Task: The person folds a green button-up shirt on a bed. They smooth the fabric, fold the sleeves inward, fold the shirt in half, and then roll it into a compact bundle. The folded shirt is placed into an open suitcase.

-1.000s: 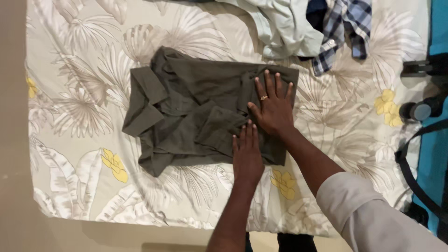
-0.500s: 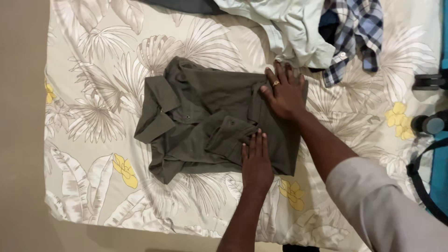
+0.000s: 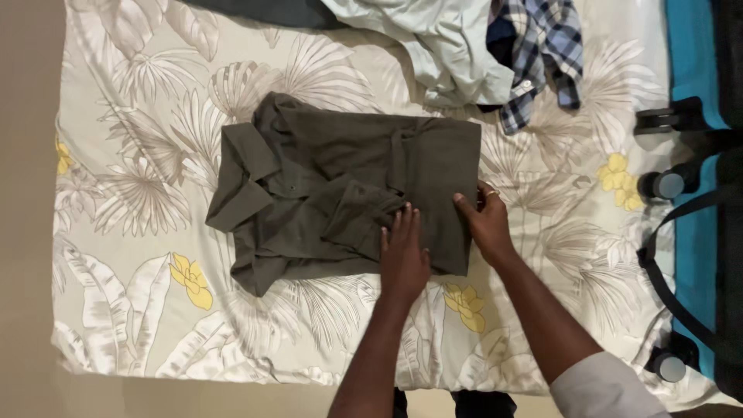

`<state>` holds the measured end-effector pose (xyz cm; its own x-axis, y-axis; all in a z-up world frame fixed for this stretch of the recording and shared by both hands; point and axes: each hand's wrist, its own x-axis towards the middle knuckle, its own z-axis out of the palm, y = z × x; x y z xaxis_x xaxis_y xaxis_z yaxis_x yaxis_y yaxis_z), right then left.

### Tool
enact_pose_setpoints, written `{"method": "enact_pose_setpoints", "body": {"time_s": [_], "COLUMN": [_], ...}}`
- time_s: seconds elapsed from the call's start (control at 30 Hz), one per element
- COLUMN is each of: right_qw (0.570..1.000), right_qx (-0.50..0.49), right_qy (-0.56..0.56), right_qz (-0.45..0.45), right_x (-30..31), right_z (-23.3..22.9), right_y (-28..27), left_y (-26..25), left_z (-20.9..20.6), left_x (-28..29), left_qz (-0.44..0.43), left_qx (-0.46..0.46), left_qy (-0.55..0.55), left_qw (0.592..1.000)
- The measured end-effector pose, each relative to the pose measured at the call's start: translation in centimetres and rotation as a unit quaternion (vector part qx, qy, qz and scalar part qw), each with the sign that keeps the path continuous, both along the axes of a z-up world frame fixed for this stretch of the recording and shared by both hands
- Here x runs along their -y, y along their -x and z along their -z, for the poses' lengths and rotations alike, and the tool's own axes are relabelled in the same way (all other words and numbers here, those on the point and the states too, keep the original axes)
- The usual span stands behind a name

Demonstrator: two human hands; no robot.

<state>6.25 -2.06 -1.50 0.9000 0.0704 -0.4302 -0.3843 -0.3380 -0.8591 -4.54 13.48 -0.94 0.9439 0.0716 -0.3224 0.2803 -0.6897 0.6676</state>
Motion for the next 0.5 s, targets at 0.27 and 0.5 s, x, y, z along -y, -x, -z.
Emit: {"method": "enact_pose_setpoints", "body": {"time_s": [0.27,0.5], "right_qw": [0.976,0.848], "right_qx": [0.170,0.336], "right_qy": [0.093,0.183], "right_qz": [-0.098,-0.365], "right_x": [-8.9,-16.9], "right_z": [-6.5,-4.8], "right_y": [1.4,1.0], "left_y": [0.6,2.3], "left_z": [-2.2,-4.6], "left_x": [-4.6,-9.6], "left_qz": [-0.273,-0.315], "left_qx": [0.021,0.020], "left_qy": [0.325,0.197], "left_qw": [0.905,0.928]}}
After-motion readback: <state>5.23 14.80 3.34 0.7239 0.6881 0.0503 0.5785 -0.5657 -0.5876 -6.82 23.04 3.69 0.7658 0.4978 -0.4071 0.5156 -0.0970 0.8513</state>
